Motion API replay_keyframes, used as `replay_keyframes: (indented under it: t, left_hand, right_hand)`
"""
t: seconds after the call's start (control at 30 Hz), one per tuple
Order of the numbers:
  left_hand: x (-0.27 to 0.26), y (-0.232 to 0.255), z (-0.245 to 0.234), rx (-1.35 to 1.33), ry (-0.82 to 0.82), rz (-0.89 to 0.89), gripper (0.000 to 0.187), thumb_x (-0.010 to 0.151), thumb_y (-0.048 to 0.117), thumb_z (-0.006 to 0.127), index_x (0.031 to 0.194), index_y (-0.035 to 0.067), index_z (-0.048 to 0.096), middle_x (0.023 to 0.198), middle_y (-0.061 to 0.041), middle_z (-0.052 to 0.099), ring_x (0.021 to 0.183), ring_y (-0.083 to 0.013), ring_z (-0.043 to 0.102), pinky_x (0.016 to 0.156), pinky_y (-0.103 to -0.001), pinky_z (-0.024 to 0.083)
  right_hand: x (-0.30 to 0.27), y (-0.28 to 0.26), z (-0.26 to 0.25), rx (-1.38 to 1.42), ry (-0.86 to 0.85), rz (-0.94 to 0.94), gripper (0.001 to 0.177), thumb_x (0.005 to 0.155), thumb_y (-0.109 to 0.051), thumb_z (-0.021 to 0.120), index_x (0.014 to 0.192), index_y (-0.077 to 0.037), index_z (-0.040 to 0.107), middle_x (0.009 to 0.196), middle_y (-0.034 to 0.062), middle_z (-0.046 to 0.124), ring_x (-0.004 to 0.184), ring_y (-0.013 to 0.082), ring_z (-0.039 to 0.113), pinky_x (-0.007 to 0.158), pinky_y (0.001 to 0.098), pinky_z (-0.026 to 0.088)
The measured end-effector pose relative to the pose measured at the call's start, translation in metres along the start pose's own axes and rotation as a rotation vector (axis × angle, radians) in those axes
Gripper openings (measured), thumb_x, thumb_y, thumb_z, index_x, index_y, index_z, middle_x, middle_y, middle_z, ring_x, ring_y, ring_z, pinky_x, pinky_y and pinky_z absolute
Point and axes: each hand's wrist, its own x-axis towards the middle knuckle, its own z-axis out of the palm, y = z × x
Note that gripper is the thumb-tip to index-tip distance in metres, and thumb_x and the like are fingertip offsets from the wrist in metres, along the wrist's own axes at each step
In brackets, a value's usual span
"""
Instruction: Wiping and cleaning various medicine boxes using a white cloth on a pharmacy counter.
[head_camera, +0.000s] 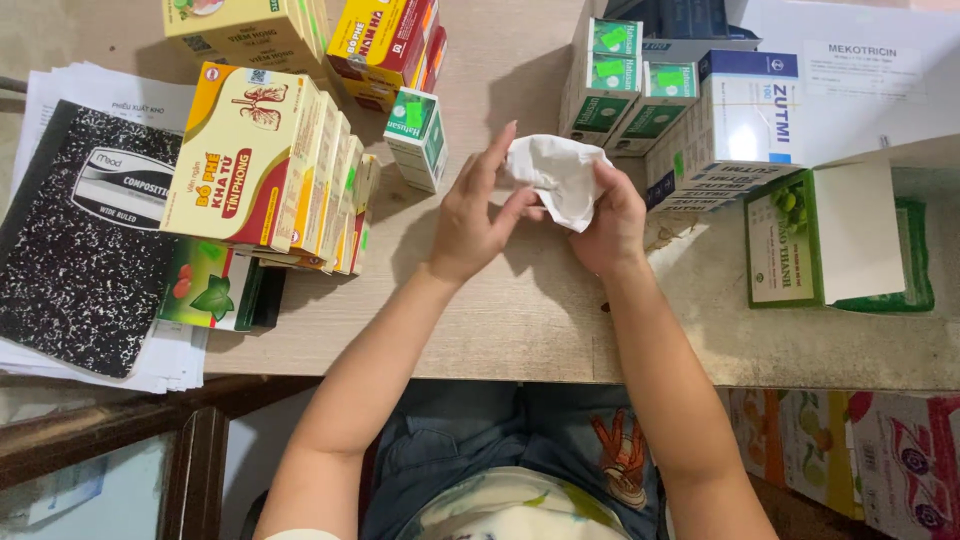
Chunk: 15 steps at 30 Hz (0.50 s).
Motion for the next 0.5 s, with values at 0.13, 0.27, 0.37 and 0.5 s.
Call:
replay_keyframes:
  t: [0.13, 0.27, 0.37, 0.5]
  left_hand:
    - [-0.001, -0.011, 0.0, -0.239, -0.028, -0.273, 0.051, 0.099, 0.009, 0.072, 0.146, 0.011, 0.052, 0.118, -0.005, 0.063, 0.1, -0.0135, 0.073, 0.081, -0.027, 0.067]
    - [-0.001, -0.017, 0.0, -0.287, 0.102, -0.225, 0.032, 0.101, 0.003, 0.07, 0.132, 0.007, 0.065, 0.112, -0.004, 0.063, 0.094, -0.01, 0.068, 0.079, -0.025, 0.064]
    - [0.001, -0.012, -0.002, -0.215, 0.153, -0.178, 0.028, 0.101, 0.003, 0.071, 0.128, 0.006, 0.067, 0.109, -0.003, 0.063, 0.092, -0.0091, 0.066, 0.078, -0.024, 0.062]
    - [0.002, -0.006, -0.006, -0.061, 0.194, -0.1, 0.027, 0.1, 0.002, 0.071, 0.126, 0.008, 0.068, 0.11, -0.004, 0.063, 0.091, -0.011, 0.066, 0.078, -0.025, 0.059]
  right_hand:
    - [-0.003, -0.012, 0.032, 0.006, 0.046, 0.162, 0.067, 0.1, -0.054, 0.035, 0.14, -0.004, 0.054, 0.128, 0.0167, 0.068, 0.107, 0.0336, 0.072, 0.085, 0.0538, 0.061]
    - [-0.001, -0.007, 0.017, 0.01, 0.028, 0.151, 0.08, 0.101, -0.064, 0.034, 0.147, -0.001, 0.052, 0.134, 0.0169, 0.067, 0.118, 0.033, 0.067, 0.098, 0.0489, 0.058]
    - [-0.003, -0.012, 0.017, -0.102, 0.013, 0.083, 0.077, 0.098, -0.059, 0.048, 0.15, -0.002, 0.05, 0.137, 0.014, 0.065, 0.128, 0.0295, 0.062, 0.106, 0.045, 0.056]
    - [-0.008, -0.016, 0.024, -0.314, 0.05, 0.038, 0.071, 0.089, -0.051, 0.063, 0.146, -0.009, 0.051, 0.134, 0.006, 0.066, 0.123, 0.0215, 0.064, 0.1, 0.0345, 0.055]
